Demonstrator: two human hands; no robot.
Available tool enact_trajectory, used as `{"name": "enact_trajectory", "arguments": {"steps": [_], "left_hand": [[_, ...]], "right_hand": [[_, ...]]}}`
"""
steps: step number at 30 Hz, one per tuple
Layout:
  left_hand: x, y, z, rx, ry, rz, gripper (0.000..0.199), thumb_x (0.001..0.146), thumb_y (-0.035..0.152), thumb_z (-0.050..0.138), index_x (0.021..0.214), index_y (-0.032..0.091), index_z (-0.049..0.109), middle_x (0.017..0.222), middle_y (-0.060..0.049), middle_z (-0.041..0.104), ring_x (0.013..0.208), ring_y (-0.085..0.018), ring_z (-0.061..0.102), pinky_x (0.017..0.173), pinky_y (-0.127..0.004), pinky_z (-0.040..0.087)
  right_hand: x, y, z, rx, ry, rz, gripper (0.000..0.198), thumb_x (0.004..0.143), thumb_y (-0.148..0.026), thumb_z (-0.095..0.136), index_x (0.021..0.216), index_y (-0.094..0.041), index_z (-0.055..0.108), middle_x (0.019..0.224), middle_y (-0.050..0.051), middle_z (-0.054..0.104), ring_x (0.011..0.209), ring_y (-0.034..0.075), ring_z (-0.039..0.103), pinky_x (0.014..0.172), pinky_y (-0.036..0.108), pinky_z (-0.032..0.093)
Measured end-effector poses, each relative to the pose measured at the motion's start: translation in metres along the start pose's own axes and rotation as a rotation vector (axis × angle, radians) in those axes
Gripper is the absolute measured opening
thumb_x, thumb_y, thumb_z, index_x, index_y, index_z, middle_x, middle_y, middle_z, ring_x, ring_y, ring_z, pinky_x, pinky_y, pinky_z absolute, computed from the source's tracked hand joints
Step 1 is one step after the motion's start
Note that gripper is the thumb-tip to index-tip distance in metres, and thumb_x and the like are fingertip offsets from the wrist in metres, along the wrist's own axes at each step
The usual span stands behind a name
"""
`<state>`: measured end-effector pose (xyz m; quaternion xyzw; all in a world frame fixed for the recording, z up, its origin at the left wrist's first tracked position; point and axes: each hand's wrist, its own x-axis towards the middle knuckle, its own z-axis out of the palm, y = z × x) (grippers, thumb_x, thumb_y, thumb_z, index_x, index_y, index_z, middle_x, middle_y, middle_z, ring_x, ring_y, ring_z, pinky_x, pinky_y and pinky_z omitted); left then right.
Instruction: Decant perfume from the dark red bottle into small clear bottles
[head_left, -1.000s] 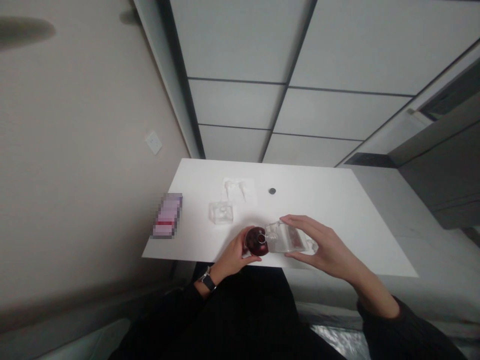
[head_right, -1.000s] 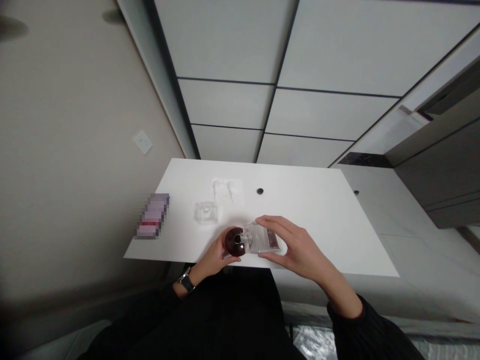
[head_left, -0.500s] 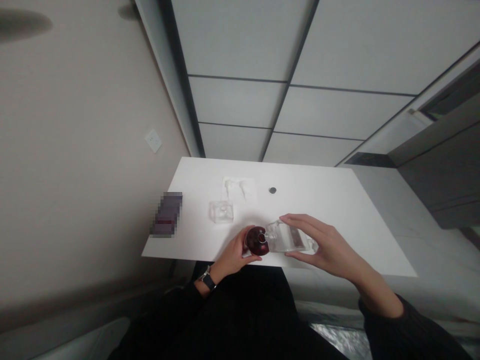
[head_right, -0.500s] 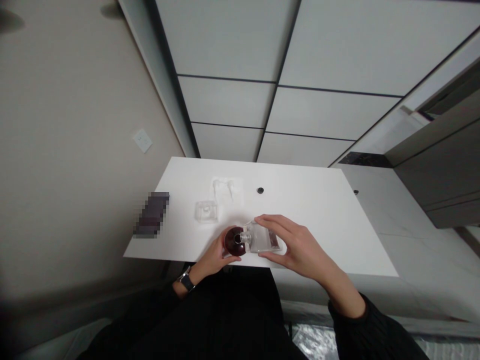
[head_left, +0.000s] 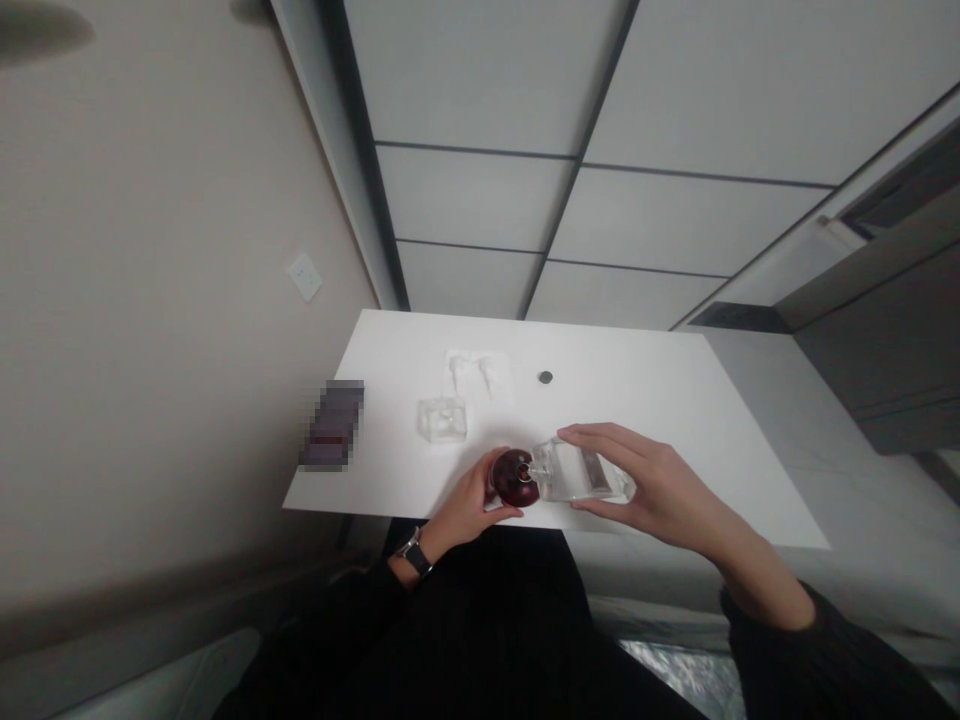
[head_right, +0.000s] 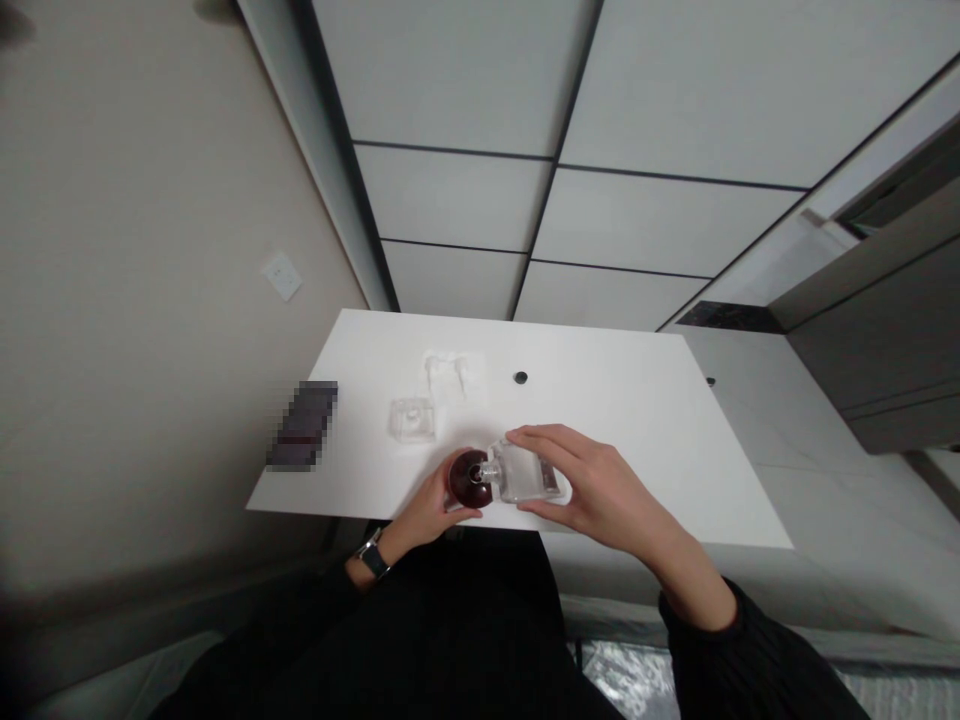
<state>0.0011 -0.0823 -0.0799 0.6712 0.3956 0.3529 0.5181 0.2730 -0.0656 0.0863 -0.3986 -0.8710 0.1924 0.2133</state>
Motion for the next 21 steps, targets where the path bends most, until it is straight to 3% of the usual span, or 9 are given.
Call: {"name": "enact_trajectory", "arguments": {"steps": [11,21], "left_hand": [[0.0001,-0.0038,0.0006,0.015,0.000,0.022,0.090,0.082,0.048,0.090,0.155,0.025,0.043,0.155,-0.015,0.056,0.144,-0.038,0.055,0.125,-0.058,0.040],[0.0012,0.0003,0.0001,-0.017,0.004,0.018,0.090,0.080,0.044,0.092,0.154,0.025,0.045,0.154,-0.015,0.057,0.142,-0.038,0.056,0.124,-0.057,0.040]], "right_hand": [[0.0031,-0.0038,-0.0033,-0.017,-0.050,0.052,0.056,0.094,-0.037,0.076,0.146,-0.032,0.055,0.137,0.008,0.072,0.120,0.029,0.073,0.099,0.044,0.063],[0.0026,-0.0045,-0.0038,-0.059,-0.040,0.083,0.053,0.094,-0.045,0.075,0.136,-0.027,0.050,0.133,0.011,0.074,0.107,0.030,0.078,0.082,0.039,0.062]]}}
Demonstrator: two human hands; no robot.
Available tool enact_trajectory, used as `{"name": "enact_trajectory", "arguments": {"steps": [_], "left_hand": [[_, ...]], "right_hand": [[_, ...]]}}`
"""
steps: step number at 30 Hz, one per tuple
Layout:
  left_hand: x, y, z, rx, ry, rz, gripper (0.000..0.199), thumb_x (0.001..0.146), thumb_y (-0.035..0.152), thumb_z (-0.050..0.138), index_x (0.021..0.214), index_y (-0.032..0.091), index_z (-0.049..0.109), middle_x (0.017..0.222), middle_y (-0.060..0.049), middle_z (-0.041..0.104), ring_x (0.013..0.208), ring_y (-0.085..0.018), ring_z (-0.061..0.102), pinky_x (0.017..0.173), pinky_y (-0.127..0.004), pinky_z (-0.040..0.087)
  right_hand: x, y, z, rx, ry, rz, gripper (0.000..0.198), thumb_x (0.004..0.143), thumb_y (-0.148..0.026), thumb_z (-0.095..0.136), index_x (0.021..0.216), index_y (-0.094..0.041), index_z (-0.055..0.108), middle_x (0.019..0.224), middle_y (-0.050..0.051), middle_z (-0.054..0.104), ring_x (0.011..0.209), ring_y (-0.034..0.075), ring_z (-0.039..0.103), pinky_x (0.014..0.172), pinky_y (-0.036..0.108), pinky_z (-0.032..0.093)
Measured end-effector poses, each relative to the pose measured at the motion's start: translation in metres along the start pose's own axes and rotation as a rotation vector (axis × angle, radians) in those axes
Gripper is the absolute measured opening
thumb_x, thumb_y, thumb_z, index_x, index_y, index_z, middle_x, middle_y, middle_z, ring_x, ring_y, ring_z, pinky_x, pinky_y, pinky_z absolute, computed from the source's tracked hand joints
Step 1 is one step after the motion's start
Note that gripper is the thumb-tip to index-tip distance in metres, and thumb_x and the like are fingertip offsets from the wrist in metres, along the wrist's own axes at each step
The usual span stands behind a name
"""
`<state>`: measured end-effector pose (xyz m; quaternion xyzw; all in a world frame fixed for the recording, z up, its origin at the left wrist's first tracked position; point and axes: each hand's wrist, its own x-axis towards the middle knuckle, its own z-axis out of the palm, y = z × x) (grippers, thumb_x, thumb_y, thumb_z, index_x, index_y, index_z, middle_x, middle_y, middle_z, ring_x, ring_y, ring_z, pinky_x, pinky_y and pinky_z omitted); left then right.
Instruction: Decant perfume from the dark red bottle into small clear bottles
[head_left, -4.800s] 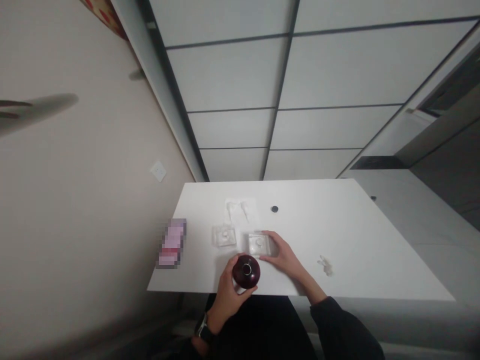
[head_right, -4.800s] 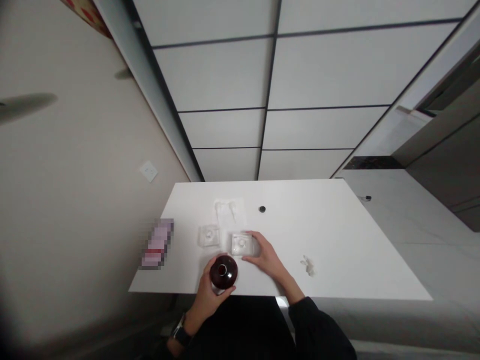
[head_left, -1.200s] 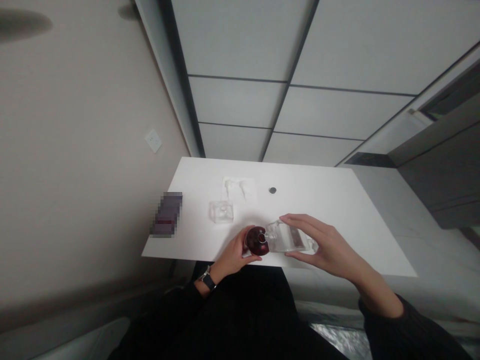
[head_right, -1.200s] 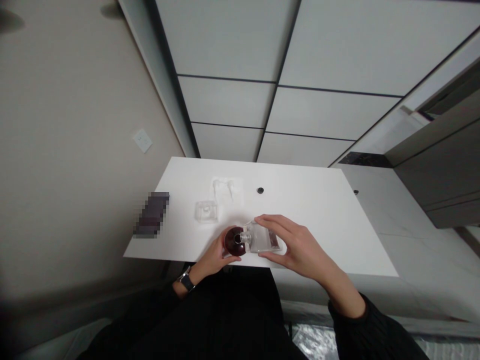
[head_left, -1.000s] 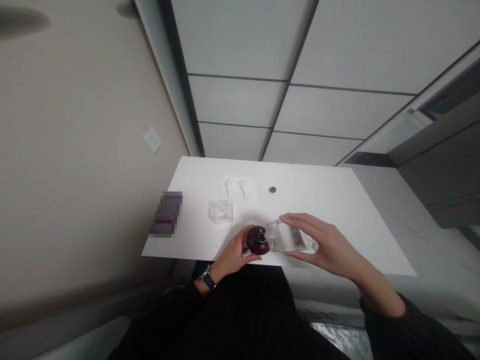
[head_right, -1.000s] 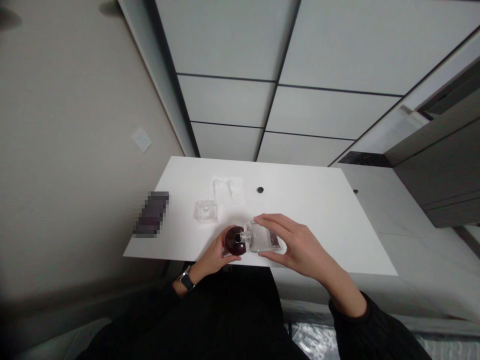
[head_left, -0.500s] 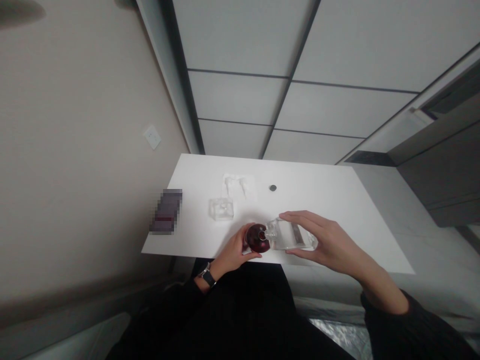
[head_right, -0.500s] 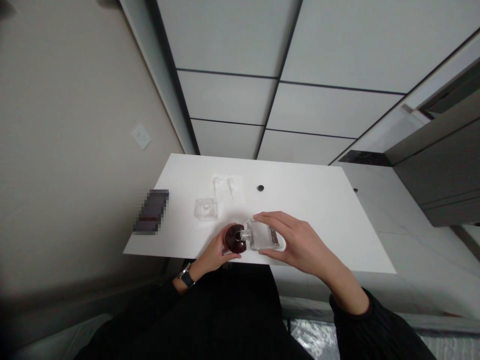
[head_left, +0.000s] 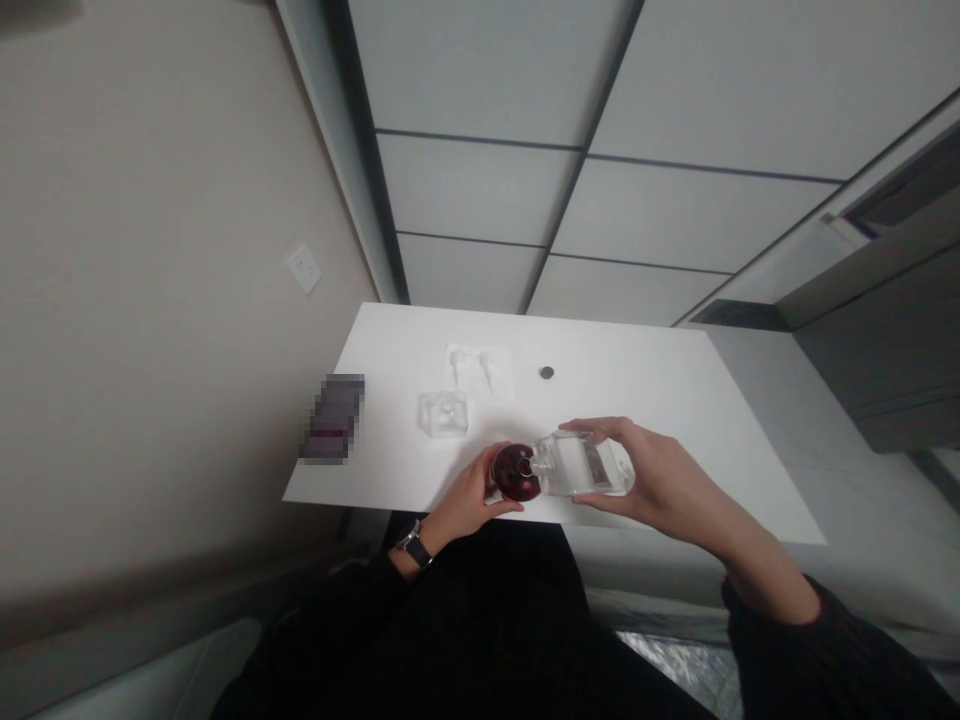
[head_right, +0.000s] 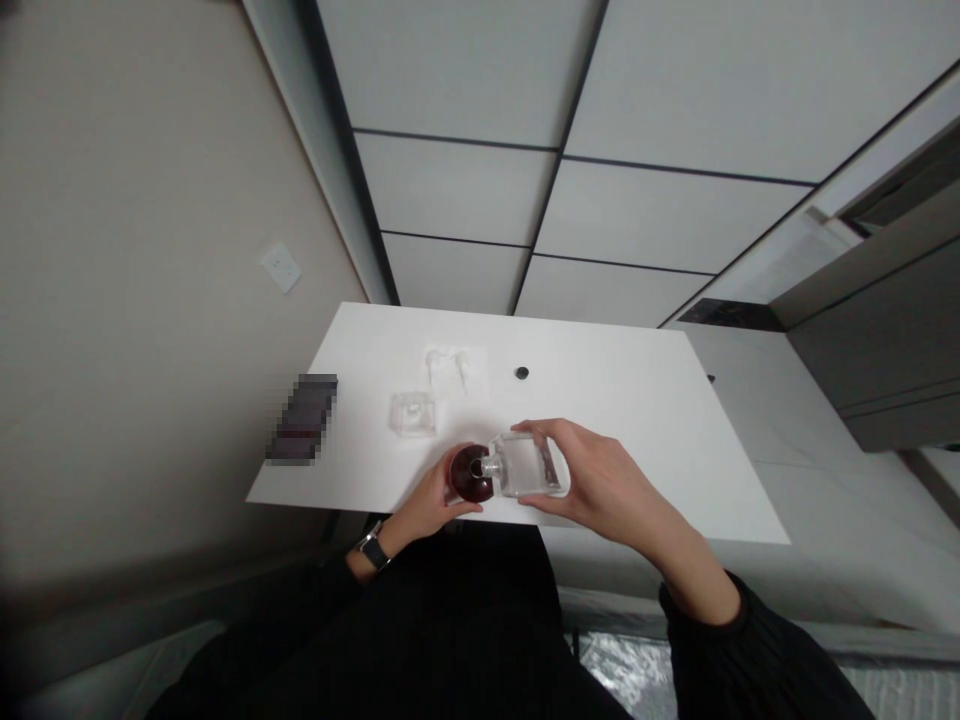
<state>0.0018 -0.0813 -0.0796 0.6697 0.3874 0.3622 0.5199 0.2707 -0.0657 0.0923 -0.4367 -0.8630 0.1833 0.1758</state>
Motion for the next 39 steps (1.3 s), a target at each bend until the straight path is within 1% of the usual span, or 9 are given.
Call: {"name": "enact_trajectory", "arguments": {"steps": [4,7,9,12,16,20,26,33,39], "left_hand": [[-0.0007,-0.0015,0.0007,0.001,-0.005,-0.003,0.091,0.080,0.045,0.092,0.154,0.026,0.044,0.153,-0.015,0.057,0.142,-0.038,0.056,0.123,-0.058,0.040],[-0.0007,-0.0019,0.0005,0.004,-0.007,-0.008,0.091,0.080,0.046,0.092,0.154,0.027,0.044,0.154,-0.014,0.057,0.142,-0.038,0.056,0.123,-0.059,0.040],[-0.0006,-0.0019,0.0002,0.005,-0.005,-0.007,0.091,0.079,0.046,0.093,0.154,0.027,0.044,0.153,-0.014,0.057,0.142,-0.038,0.056,0.123,-0.059,0.040],[-0.0004,-0.0019,-0.0003,0.004,-0.005,-0.002,0.091,0.080,0.047,0.093,0.154,0.027,0.044,0.153,-0.014,0.057,0.142,-0.038,0.056,0.123,-0.059,0.040],[-0.0003,-0.0034,-0.0003,0.010,-0.007,0.010,0.092,0.080,0.048,0.092,0.154,0.026,0.044,0.153,-0.015,0.057,0.142,-0.039,0.056,0.123,-0.060,0.040],[-0.0004,-0.0054,-0.0001,0.028,-0.006,0.012,0.092,0.080,0.049,0.092,0.155,0.026,0.042,0.154,-0.015,0.056,0.143,-0.039,0.055,0.123,-0.060,0.040],[-0.0007,-0.0041,0.0001,0.018,-0.005,0.020,0.092,0.081,0.049,0.091,0.155,0.025,0.043,0.154,-0.016,0.056,0.142,-0.039,0.055,0.123,-0.059,0.041],[0.0008,-0.0021,0.0007,0.007,-0.004,0.031,0.090,0.080,0.048,0.092,0.154,0.026,0.045,0.153,-0.015,0.057,0.142,-0.038,0.056,0.124,-0.058,0.039],[0.0012,-0.0024,0.0007,0.013,-0.004,0.028,0.091,0.080,0.047,0.092,0.154,0.026,0.044,0.153,-0.015,0.057,0.142,-0.038,0.056,0.124,-0.059,0.040]], "right_hand": [[-0.0002,0.0005,-0.0004,-0.020,-0.010,-0.027,0.051,0.099,-0.055,0.068,0.132,-0.023,0.046,0.134,0.015,0.073,0.097,0.029,0.079,0.074,0.038,0.062],[-0.0004,0.0006,0.0000,-0.038,0.001,-0.033,0.050,0.100,-0.058,0.065,0.131,-0.024,0.045,0.134,0.015,0.073,0.099,0.029,0.079,0.075,0.039,0.062],[-0.0001,0.0000,-0.0003,-0.055,0.007,-0.032,0.052,0.099,-0.057,0.066,0.135,-0.025,0.046,0.134,0.013,0.073,0.106,0.030,0.078,0.080,0.041,0.063],[0.0016,-0.0024,-0.0025,-0.066,-0.007,-0.039,0.051,0.099,-0.050,0.069,0.139,-0.027,0.047,0.134,0.011,0.072,0.114,0.030,0.076,0.089,0.042,0.063],[0.0043,-0.0062,-0.0062,-0.086,-0.051,-0.055,0.047,0.098,-0.041,0.072,0.139,-0.029,0.051,0.134,0.009,0.072,0.117,0.028,0.074,0.093,0.040,0.062],[0.0047,-0.0062,-0.0068,-0.099,-0.057,-0.075,0.049,0.096,-0.036,0.075,0.140,-0.029,0.053,0.136,0.009,0.071,0.121,0.028,0.073,0.096,0.041,0.062],[0.0048,-0.0050,-0.0066,-0.105,-0.072,-0.079,0.054,0.093,-0.034,0.078,0.141,-0.029,0.052,0.138,0.009,0.070,0.123,0.029,0.072,0.096,0.043,0.063],[0.0057,-0.0050,-0.0070,-0.116,-0.081,-0.088,0.055,0.094,-0.034,0.077,0.142,-0.029,0.053,0.139,0.009,0.070,0.124,0.029,0.072,0.097,0.044,0.063],[0.0062,-0.0064,-0.0076,-0.128,-0.074,-0.084,0.052,0.094,-0.037,0.076,0.141,-0.028,0.056,0.138,0.009,0.071,0.122,0.029,0.073,0.094,0.044,0.065]]}}
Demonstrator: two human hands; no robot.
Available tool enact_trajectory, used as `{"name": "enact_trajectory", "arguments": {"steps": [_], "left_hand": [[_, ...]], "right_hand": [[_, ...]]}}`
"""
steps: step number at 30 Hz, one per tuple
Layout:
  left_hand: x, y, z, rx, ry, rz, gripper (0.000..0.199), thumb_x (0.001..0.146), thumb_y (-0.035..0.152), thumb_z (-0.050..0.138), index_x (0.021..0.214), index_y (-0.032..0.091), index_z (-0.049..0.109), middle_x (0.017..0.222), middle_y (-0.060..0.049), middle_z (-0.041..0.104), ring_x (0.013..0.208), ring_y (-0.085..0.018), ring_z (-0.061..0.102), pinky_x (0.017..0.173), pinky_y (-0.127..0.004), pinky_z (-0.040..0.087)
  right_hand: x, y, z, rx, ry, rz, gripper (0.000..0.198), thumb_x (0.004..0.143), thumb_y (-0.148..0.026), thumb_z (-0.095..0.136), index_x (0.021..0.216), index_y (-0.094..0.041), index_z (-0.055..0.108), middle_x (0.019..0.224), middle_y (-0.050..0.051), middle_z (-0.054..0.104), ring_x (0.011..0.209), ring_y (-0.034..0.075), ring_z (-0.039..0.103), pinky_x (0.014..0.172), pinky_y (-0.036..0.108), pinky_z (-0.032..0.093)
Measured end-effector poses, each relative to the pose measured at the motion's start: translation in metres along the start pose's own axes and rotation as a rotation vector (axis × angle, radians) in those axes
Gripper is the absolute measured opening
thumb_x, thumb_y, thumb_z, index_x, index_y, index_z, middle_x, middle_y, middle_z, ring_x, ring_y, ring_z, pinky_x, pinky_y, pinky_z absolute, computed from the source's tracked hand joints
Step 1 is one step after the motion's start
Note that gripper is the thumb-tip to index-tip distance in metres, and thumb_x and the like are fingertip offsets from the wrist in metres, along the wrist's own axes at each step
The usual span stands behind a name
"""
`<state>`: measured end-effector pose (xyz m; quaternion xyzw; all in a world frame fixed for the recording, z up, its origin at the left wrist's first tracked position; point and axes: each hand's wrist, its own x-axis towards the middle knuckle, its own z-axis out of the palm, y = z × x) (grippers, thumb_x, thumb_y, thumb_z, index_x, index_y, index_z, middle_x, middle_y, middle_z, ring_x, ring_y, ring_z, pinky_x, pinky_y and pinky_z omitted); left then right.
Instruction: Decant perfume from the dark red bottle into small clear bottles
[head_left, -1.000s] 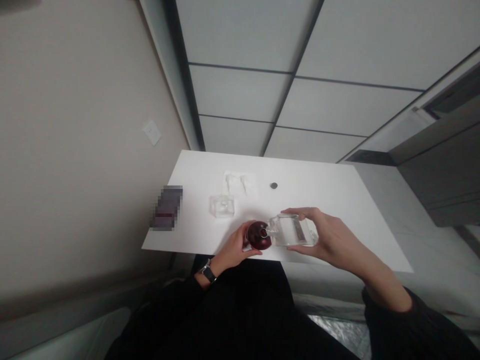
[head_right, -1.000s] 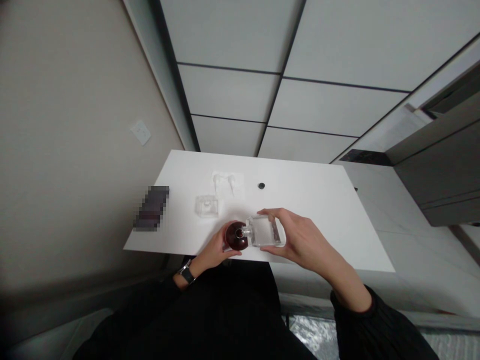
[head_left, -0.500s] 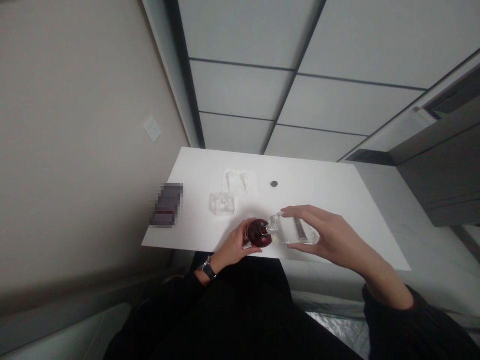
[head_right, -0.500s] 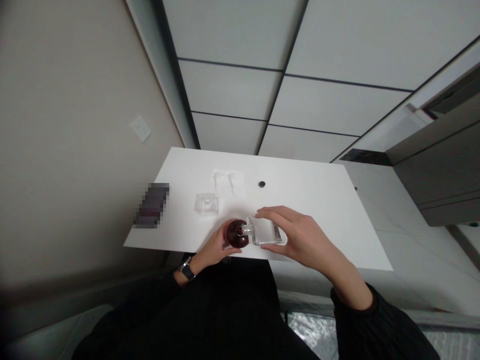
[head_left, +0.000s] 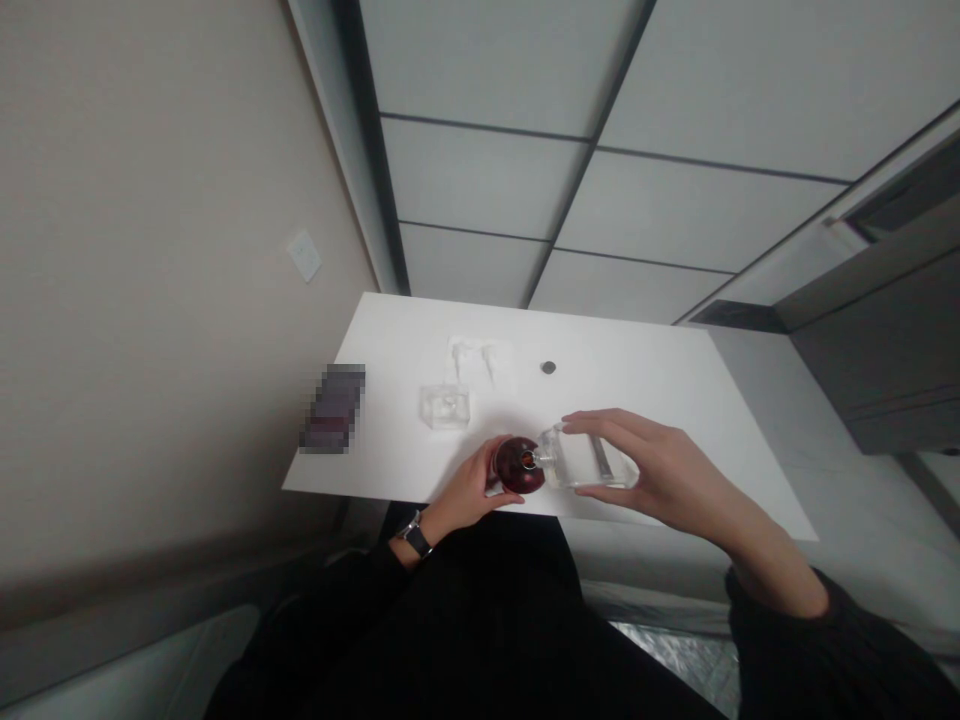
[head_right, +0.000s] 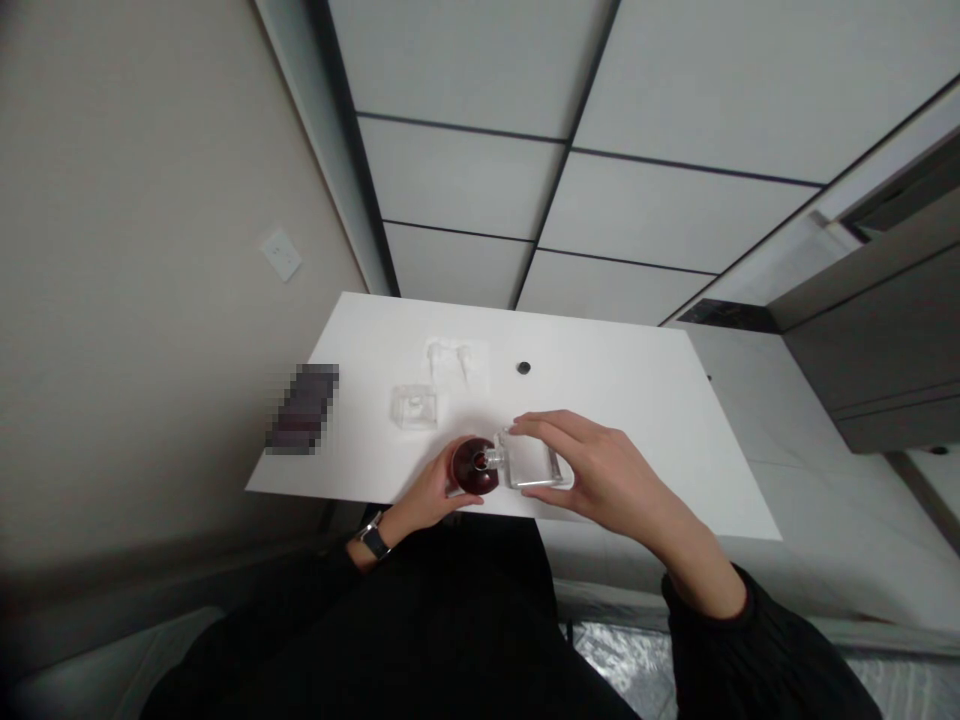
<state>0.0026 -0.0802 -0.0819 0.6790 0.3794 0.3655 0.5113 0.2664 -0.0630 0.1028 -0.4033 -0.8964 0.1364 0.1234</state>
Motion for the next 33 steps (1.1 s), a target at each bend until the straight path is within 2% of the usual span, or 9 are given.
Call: {"name": "enact_trajectory", "arguments": {"steps": [33], "left_hand": [[-0.0009,-0.0007,0.0004,-0.021,-0.008,0.002,0.090,0.082,0.049,0.091,0.155,0.026,0.043,0.154,-0.015,0.056,0.143,-0.037,0.055,0.125,-0.058,0.038]], "right_hand": [[0.0010,-0.0019,-0.0011,-0.039,0.003,-0.017,0.050,0.097,-0.038,0.072,0.143,-0.028,0.056,0.138,0.011,0.071,0.119,0.030,0.074,0.092,0.042,0.065]]}}
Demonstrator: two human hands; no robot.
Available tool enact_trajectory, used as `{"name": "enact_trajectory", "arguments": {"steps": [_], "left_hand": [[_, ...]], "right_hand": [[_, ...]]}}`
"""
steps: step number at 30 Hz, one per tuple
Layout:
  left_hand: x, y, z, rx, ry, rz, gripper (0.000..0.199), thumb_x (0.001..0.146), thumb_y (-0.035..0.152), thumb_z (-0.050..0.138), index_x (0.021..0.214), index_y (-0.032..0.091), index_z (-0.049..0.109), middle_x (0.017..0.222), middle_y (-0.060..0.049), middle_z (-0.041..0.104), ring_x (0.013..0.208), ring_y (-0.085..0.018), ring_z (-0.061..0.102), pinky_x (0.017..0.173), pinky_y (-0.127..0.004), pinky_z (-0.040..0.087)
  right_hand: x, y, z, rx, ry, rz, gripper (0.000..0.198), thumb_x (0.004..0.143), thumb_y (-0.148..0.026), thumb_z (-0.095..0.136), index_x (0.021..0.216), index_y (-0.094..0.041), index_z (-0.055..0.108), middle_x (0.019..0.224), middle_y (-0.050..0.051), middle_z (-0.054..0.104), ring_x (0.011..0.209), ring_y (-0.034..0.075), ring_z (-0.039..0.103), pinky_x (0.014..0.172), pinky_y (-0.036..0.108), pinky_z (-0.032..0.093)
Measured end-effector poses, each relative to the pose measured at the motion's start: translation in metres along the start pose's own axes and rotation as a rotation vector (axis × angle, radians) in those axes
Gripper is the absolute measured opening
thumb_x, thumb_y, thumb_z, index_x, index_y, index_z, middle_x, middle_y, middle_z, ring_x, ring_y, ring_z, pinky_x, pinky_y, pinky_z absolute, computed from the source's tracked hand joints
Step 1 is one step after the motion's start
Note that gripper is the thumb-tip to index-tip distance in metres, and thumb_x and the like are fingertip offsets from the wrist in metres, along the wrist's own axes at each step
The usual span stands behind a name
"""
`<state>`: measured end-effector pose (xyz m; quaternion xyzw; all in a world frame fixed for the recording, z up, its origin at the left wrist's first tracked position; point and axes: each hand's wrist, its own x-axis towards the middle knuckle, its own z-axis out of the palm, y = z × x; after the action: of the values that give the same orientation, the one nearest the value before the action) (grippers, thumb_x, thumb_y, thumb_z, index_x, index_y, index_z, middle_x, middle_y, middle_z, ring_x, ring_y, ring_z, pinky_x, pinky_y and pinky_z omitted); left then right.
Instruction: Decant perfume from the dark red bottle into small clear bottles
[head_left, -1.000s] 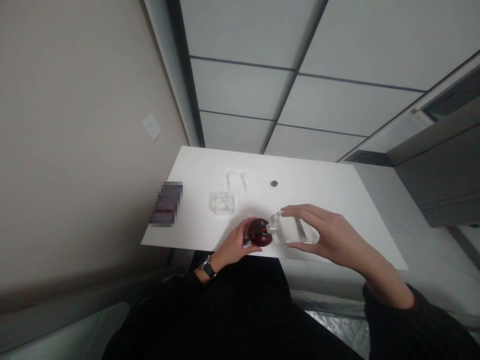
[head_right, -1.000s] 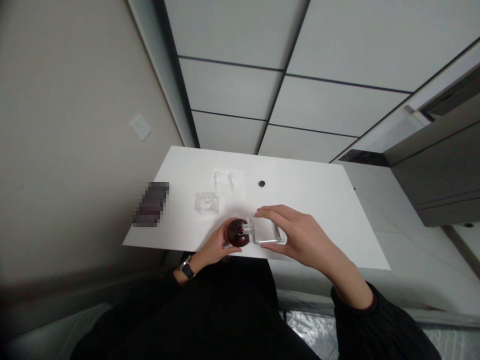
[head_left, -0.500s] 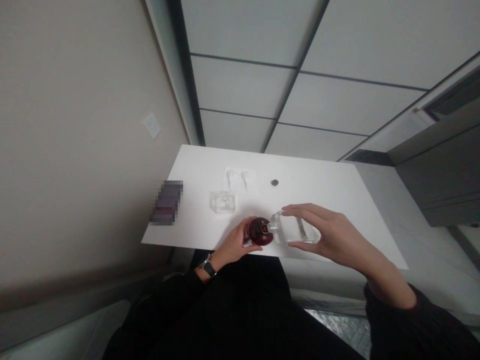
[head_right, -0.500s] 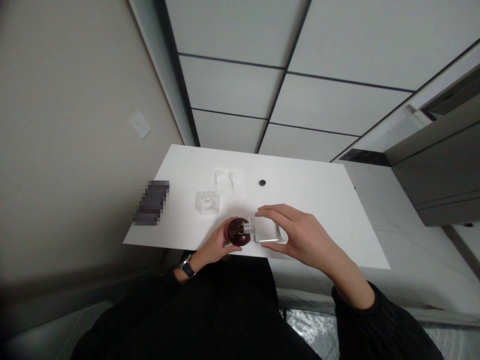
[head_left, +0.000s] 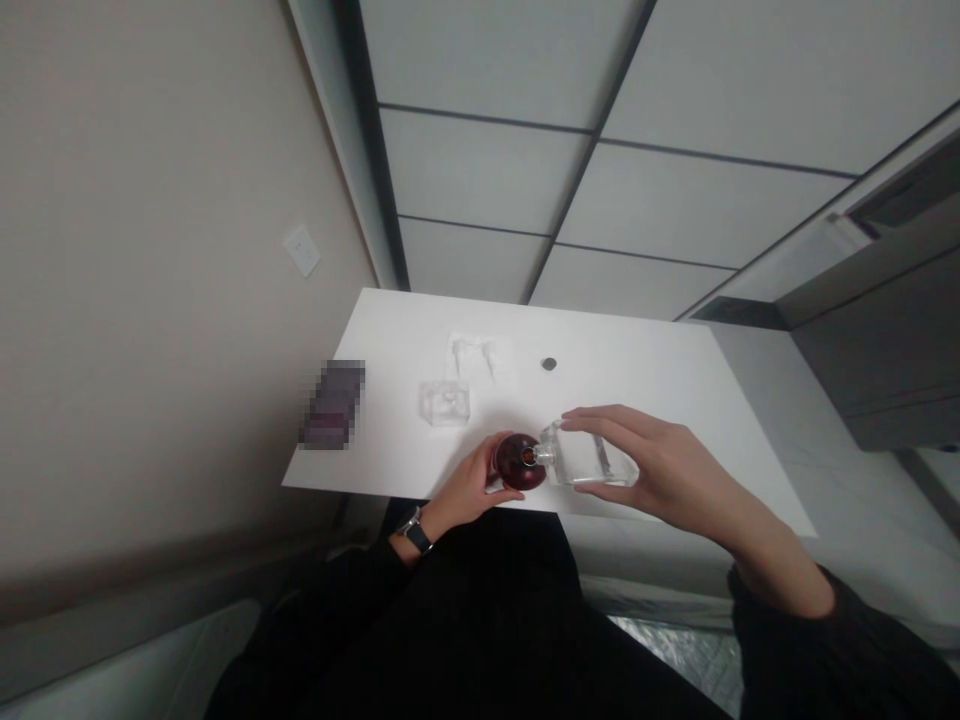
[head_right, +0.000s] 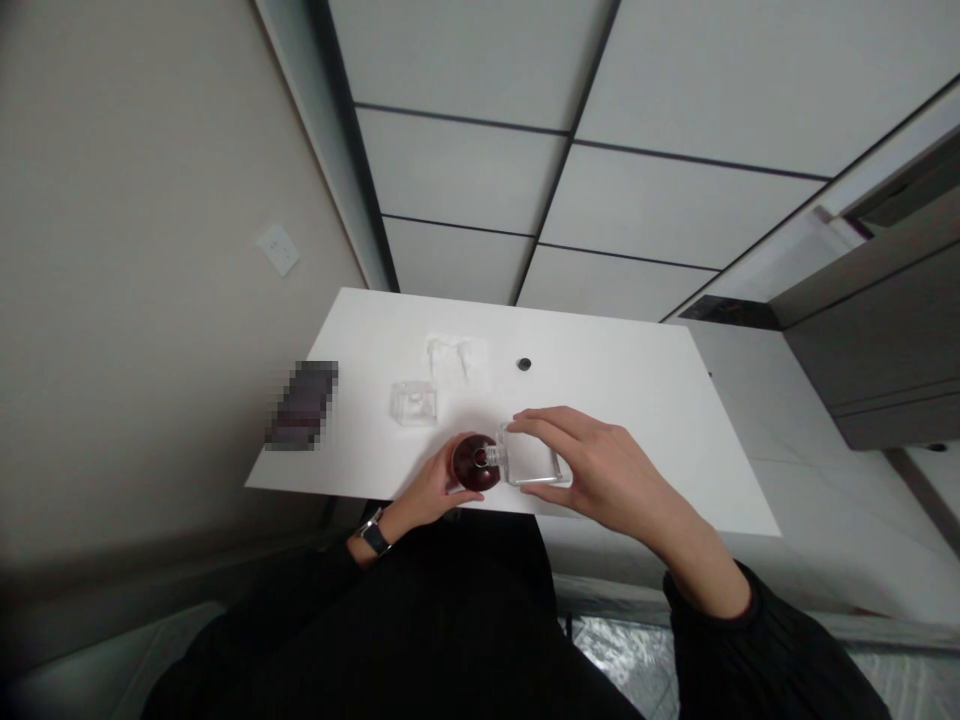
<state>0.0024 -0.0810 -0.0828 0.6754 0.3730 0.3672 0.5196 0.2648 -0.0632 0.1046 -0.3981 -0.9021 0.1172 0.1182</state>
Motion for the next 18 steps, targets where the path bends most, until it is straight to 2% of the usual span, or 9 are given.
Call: {"name": "enact_trajectory", "arguments": {"steps": [9,18], "left_hand": [[-0.0002,-0.0022,0.0001,0.018,0.007,0.007,0.090,0.082,0.050,0.090,0.155,0.027,0.043,0.154,-0.015,0.057,0.143,-0.038,0.055,0.124,-0.059,0.039],[-0.0005,-0.0009,-0.0007,0.034,0.000,-0.007,0.090,0.082,0.049,0.090,0.155,0.026,0.042,0.155,-0.016,0.056,0.144,-0.038,0.054,0.125,-0.059,0.039]], "right_hand": [[0.0009,-0.0018,-0.0009,-0.004,0.008,0.005,0.050,0.093,-0.037,0.075,0.140,-0.026,0.060,0.137,0.010,0.072,0.120,0.030,0.074,0.091,0.042,0.066],[0.0027,-0.0030,-0.0034,-0.037,-0.019,-0.017,0.048,0.095,-0.036,0.074,0.139,-0.025,0.059,0.137,0.012,0.072,0.119,0.030,0.074,0.090,0.043,0.066]]}}
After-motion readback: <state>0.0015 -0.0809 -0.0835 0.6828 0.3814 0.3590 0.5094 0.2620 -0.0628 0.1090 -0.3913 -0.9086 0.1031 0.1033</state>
